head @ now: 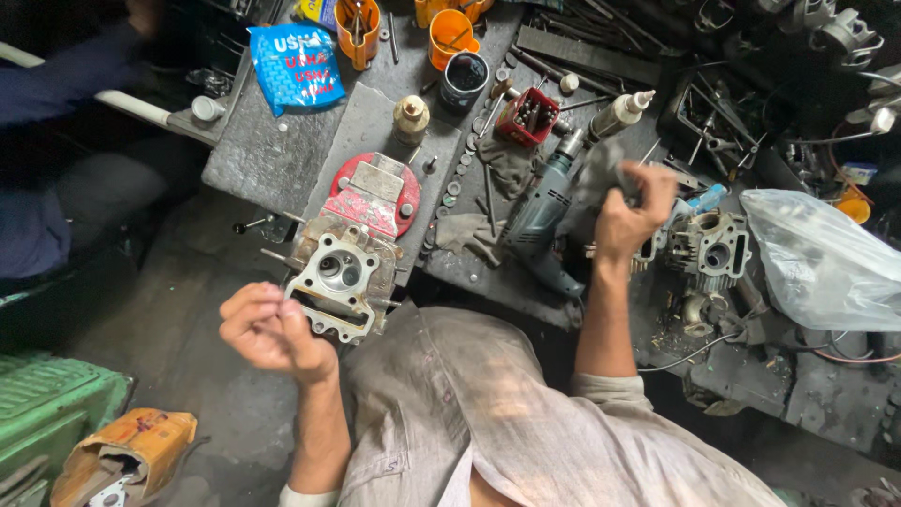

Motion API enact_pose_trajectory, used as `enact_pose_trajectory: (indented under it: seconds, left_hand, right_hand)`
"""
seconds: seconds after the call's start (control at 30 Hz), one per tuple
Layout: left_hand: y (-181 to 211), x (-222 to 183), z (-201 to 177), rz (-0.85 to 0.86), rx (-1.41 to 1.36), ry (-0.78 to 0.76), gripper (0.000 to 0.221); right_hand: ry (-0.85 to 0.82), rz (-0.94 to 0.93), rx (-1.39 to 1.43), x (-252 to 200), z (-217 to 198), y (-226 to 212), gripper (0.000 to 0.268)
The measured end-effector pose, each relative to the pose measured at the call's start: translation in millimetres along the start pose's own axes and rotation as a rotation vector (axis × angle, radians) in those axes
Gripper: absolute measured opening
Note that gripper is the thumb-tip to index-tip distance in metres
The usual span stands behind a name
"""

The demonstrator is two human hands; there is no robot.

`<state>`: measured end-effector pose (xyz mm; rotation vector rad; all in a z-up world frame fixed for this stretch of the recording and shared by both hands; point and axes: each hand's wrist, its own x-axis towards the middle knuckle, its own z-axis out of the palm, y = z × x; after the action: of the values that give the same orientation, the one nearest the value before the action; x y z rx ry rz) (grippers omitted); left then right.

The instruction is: The person works on a metal engine cylinder head clamped in a bench vise, using a screwdriver to adjust internal components and a cloth to wipe surfaces. They retrieve a small metal part from a plastic bag and insert it into the cylinder head, then continue adjusting and wiping the assembly.

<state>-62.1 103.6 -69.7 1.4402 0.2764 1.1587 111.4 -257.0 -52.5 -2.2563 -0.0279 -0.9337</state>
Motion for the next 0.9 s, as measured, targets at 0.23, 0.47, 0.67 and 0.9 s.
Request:
enact_pose_trajectory:
  seconds: [0.23,0.47,0.67,0.9]
  left_hand:
    - [7.8,3.3,10.1,0.007,0.19,-0.106,0.017]
    - [13.9,7.2,9.4,-0.018,0.26,-0.156,0.017]
    - [16.8,5.7,9.3,-0.036,0.263,-0.165,0.018]
    - [10.9,3.9,10.0,-0.037,0.21,-0.137,0.017]
  right_hand:
    - [-0.581,-0.126,-0.157,-19.9,27.6,-15.4,0.038]
    - [-0.759,-0.344,-0.689,-84.8,83.1,-17.4,0.034]
    - [-0.731,0.07,-0.268,-51.0,65.4,-12.6,0.023]
    - [-0.58,0.403,0.458,-14.8,26.9,-14.0,0.025]
